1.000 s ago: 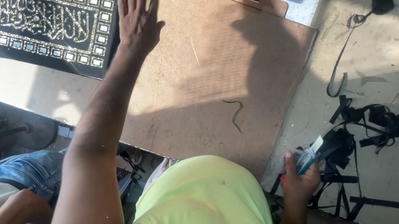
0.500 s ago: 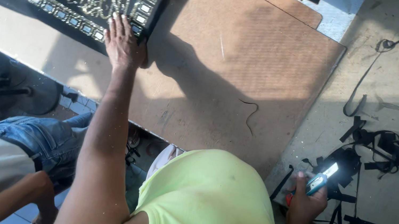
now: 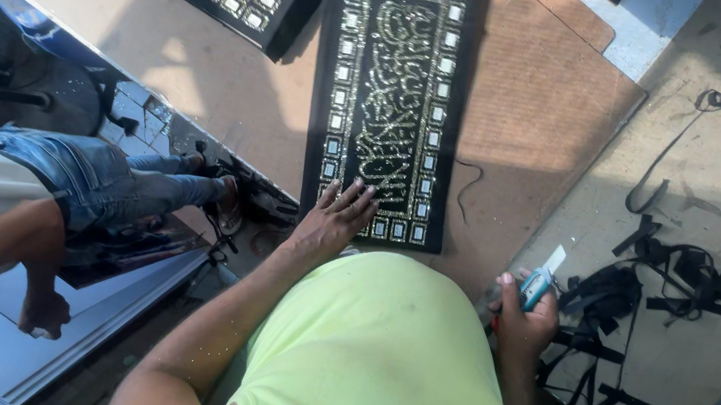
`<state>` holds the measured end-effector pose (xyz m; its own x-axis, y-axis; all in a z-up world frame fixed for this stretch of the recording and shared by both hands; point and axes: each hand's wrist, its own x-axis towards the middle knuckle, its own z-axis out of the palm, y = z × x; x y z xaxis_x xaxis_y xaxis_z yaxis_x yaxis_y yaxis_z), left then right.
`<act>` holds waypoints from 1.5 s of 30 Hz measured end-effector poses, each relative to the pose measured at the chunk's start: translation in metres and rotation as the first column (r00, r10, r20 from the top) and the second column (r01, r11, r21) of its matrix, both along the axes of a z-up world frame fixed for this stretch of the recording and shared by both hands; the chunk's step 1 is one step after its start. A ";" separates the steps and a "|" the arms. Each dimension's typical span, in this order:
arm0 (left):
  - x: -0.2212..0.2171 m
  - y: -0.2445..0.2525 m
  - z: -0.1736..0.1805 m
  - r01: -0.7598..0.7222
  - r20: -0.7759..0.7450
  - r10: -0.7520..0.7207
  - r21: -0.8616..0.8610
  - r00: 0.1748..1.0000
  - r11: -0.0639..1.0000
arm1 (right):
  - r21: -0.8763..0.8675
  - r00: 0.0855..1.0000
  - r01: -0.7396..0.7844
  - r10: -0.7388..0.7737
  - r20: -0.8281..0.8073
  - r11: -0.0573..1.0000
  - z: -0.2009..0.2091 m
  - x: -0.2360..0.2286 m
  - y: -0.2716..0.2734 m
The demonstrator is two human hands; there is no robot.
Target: The person uses a utility knife to trim the edges of black decorative panels with gold patterns. They repeatedly position each panel on a wooden workbench, cut along the edges, and remove excess material. A second person is visible nearby but does not assist with the trimming.
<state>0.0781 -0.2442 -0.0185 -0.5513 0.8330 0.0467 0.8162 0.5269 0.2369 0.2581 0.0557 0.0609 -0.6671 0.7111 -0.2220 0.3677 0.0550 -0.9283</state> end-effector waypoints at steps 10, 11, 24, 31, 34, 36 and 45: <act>0.058 -0.007 0.052 -0.100 -0.016 0.098 -0.164 0.995 0.981 | -0.168 0.949 -0.311 0.296 -0.109 0.935 -0.003 0.020 0.017; 0.063 -0.013 0.053 -0.208 0.182 0.250 -0.220 0.951 0.953 | -0.222 0.929 -0.366 0.340 -0.147 0.904 -0.002 0.022 0.016; 0.092 -0.034 -0.067 -0.985 0.987 0.031 0.160 0.159 -0.056 | 0.130 0.590 -0.807 0.799 0.119 0.576 0.020 -0.008 -0.062; 0.096 -0.043 -0.061 -0.973 0.983 -0.180 -0.070 -0.030 -0.222 | 0.391 0.453 -0.836 0.886 0.100 0.384 0.008 -0.056 -0.119; 0.089 -0.052 -0.060 -0.968 0.977 -0.211 -0.033 0.021 -0.249 | 0.659 0.274 -0.739 0.956 0.108 0.137 -0.003 -0.077 -0.145; 0.087 -0.054 -0.063 -0.974 0.977 -0.208 -0.008 0.041 -0.227 | 0.564 0.264 -0.824 0.917 0.301 0.052 -0.011 -0.087 -0.160; 0.089 -0.052 -0.082 -0.965 0.976 -0.193 0.048 0.100 -0.257 | 0.580 0.180 -0.805 0.877 0.445 -0.129 -0.030 -0.105 -0.181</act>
